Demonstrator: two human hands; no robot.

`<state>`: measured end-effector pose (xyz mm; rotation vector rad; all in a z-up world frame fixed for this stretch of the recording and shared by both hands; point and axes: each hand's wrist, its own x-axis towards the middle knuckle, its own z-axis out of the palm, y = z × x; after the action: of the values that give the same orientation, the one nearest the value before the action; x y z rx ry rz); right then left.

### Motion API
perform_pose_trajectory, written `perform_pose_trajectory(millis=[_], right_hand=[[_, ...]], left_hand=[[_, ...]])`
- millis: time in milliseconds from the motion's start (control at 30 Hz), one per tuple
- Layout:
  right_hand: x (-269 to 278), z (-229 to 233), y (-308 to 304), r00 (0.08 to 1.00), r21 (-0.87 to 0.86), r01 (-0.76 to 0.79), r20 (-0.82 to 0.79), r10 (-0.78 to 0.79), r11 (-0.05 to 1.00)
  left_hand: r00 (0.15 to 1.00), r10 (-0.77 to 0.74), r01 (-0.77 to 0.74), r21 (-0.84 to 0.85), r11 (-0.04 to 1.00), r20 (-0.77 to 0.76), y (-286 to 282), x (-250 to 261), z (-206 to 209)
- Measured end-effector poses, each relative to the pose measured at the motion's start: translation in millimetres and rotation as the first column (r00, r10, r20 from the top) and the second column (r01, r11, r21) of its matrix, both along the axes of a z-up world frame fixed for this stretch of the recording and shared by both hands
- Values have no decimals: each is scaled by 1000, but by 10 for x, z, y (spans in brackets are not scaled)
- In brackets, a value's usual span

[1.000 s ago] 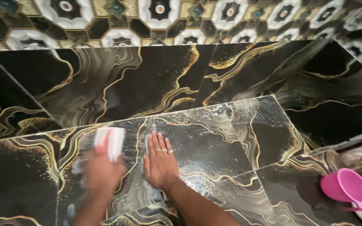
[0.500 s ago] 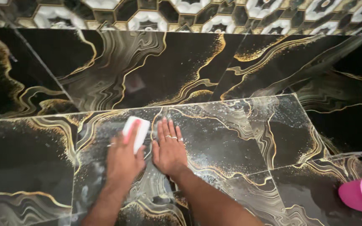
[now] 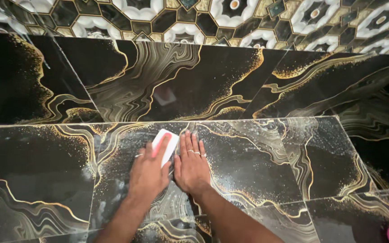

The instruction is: The person fills a light blue bucket with water from a tap, carries it and a pink cup to a corner, and scrubs the floor tiles using a sponge and soapy water.

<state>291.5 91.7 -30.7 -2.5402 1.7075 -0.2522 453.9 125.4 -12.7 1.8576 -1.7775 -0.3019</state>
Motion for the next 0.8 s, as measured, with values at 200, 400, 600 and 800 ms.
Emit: perform_pose_trajectory(millis=[200, 400, 600, 800], right_hand=[[-1, -52, -30, 1000, -25, -2, -22, 2, 1000], [8, -78, -97, 1000, -21, -1, -20, 0, 1000], [-24, -71, -102, 998, -39, 13, -64, -15, 999], [-6, -107, -86, 999, -73, 7, -40, -10, 997]], left_hand=[[925, 348, -365, 103, 925, 155, 188, 916, 134], [932, 357, -354, 358, 864, 60, -238, 176, -53], [994, 100, -85, 254, 963, -44, -172, 104, 193], [873, 488, -475, 204, 856, -17, -90, 910, 71]])
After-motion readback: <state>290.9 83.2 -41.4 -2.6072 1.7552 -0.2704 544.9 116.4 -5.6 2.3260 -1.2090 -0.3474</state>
